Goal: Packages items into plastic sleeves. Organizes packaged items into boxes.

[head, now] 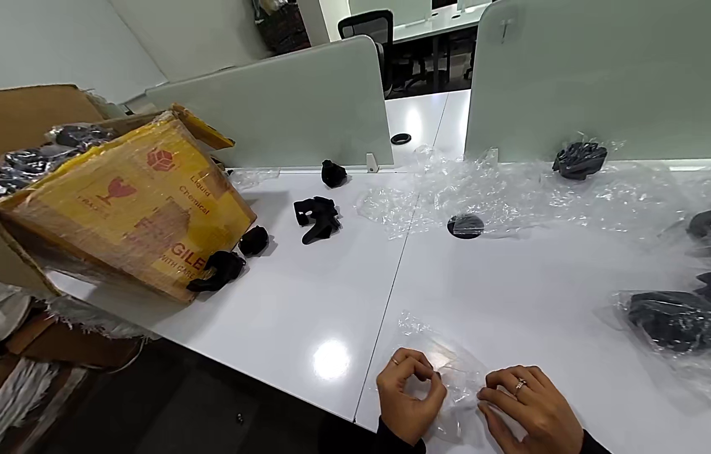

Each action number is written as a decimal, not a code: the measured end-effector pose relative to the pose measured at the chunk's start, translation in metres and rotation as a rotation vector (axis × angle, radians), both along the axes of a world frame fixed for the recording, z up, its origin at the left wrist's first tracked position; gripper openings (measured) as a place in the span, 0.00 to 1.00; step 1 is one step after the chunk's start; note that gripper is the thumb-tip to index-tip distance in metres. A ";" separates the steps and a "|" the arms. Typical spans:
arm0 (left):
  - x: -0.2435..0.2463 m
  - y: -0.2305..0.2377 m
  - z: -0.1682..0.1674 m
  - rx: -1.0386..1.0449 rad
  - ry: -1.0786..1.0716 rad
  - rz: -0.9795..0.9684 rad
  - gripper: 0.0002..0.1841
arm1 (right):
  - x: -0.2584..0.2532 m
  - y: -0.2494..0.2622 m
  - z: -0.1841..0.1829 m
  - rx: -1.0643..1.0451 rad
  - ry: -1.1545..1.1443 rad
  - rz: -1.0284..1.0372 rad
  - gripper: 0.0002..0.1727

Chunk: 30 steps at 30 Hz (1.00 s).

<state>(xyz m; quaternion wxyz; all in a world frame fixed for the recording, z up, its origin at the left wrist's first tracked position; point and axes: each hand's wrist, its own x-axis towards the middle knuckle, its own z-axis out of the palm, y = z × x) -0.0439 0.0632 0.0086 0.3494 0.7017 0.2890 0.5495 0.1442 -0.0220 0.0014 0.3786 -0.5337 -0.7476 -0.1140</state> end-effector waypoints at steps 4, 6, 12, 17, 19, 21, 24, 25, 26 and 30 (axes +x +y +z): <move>0.003 -0.003 0.001 0.157 0.089 -0.208 0.06 | -0.007 0.001 0.001 -0.009 0.112 -0.054 0.19; 0.004 -0.003 0.000 0.149 0.104 -0.292 0.06 | -0.011 0.004 -0.002 0.004 0.146 -0.141 0.17; 0.001 0.000 0.002 0.165 0.242 -0.136 0.12 | -0.016 0.007 -0.001 -0.088 0.195 -0.224 0.28; -0.015 0.014 0.000 0.195 0.813 0.020 0.28 | -0.013 0.007 -0.003 -0.199 0.250 -0.223 0.42; -0.017 0.014 -0.001 0.202 0.896 0.044 0.29 | -0.013 0.007 -0.002 -0.226 0.273 -0.222 0.47; -0.016 0.013 -0.001 0.217 0.925 0.062 0.29 | -0.014 0.006 0.000 -0.262 0.288 -0.217 0.53; -0.016 0.012 -0.003 0.237 0.923 0.088 0.30 | -0.017 0.003 0.005 -0.331 0.279 -0.206 0.64; -0.016 0.012 -0.004 0.238 0.922 0.090 0.30 | -0.018 0.002 0.007 -0.359 0.280 -0.202 0.66; -0.016 0.012 -0.003 0.236 0.921 0.089 0.30 | -0.018 0.001 0.008 -0.385 0.282 -0.197 0.67; -0.016 0.012 -0.003 0.222 0.927 0.090 0.30 | -0.019 0.000 0.010 -0.432 0.272 -0.190 0.69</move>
